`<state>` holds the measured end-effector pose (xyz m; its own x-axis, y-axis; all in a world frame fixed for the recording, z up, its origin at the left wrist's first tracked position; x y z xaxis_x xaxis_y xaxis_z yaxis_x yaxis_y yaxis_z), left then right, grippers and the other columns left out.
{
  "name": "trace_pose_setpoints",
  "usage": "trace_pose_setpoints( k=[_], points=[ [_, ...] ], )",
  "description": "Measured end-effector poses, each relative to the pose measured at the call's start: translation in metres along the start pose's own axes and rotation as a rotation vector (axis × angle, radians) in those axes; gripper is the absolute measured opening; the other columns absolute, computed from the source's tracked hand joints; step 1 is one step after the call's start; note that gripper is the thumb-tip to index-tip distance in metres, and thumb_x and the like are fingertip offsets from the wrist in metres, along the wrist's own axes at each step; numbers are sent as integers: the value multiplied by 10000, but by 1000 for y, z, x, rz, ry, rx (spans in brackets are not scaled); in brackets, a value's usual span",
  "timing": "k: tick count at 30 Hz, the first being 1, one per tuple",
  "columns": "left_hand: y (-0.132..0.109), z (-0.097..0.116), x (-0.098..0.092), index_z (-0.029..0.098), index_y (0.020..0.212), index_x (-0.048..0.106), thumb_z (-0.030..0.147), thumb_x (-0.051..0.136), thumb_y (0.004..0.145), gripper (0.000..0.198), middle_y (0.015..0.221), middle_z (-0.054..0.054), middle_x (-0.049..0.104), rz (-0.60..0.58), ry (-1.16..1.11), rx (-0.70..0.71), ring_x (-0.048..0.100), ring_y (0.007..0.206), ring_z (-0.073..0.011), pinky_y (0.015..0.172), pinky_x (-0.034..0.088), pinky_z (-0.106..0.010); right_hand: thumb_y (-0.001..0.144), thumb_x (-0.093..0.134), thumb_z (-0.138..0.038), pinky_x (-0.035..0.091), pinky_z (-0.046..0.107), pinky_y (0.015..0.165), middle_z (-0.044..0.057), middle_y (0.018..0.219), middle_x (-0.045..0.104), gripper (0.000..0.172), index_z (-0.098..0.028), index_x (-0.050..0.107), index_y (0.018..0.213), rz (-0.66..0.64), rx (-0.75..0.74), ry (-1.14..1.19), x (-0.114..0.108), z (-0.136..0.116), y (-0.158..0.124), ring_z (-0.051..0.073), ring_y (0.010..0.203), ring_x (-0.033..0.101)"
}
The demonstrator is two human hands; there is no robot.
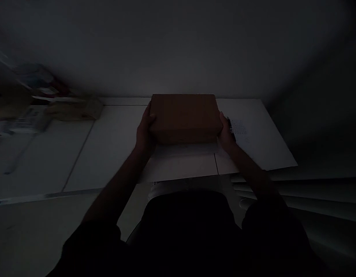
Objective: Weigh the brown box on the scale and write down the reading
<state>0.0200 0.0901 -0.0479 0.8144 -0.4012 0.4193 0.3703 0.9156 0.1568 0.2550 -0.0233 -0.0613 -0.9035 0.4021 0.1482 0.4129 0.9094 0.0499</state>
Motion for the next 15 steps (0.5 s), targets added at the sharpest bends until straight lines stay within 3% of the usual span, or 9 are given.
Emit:
trace_pose_setpoints(
  k=[6, 15],
  points=[
    [0, -3, 2, 280, 1275, 655, 431, 637, 758, 539, 1428, -3, 557, 5, -4, 29, 373, 1454, -333, 1233, 313, -450, 764, 489, -844, 365, 520, 1195, 29, 1495, 493, 797, -266, 558, 1309, 98, -14, 56, -1, 9, 3, 289, 1494, 320],
    [1, -3, 3, 275, 1344, 620, 436, 626, 743, 623, 1450, -1, 541, 13, 39, 48, 422, 1417, -326, 1232, 294, -446, 775, 447, -850, 449, 559, 1101, 54, 1354, 603, 756, -274, 614, 1236, 106, -22, 18, 3, 4, 2, 330, 1429, 411]
  ],
)
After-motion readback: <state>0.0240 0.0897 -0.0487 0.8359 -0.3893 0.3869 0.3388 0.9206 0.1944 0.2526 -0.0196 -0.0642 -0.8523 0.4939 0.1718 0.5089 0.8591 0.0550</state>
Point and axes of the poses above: each hand's wrist, its own y-axis towards the middle knuckle, its own x-axis out of the palm, z = x × y, the point moved 2 cm from there along y, towards the middle knuckle
